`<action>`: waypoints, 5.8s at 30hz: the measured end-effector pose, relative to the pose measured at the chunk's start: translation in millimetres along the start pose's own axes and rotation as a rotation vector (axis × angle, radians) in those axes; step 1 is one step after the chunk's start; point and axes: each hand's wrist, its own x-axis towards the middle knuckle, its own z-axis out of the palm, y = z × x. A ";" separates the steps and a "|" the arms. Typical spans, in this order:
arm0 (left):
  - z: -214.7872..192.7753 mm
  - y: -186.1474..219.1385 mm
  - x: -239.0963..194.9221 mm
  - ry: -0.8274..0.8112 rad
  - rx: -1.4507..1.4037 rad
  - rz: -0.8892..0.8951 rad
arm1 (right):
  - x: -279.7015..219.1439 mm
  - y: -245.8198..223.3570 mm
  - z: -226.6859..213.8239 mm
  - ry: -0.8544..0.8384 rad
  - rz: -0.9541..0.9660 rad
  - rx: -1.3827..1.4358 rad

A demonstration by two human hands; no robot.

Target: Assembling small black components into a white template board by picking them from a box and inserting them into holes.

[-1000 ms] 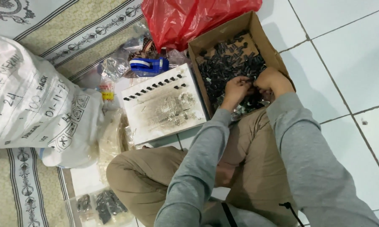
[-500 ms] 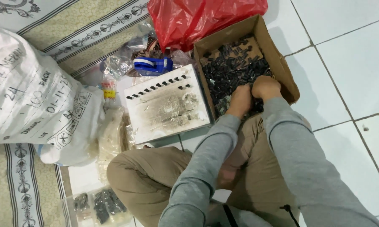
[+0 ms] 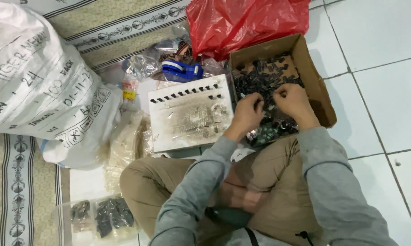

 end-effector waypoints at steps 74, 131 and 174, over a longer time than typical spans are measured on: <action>-106.8 -46.0 -66.5 0.413 -1.029 -0.305 | -44.6 -118.9 112.7 0.132 -0.582 0.511; -127.5 -27.5 -75.1 0.358 -0.536 -0.481 | -18.1 -122.9 114.8 0.058 -0.618 0.191; -123.7 -53.9 -55.9 0.332 -0.425 -0.537 | 27.2 -109.9 151.1 0.167 -0.780 -0.071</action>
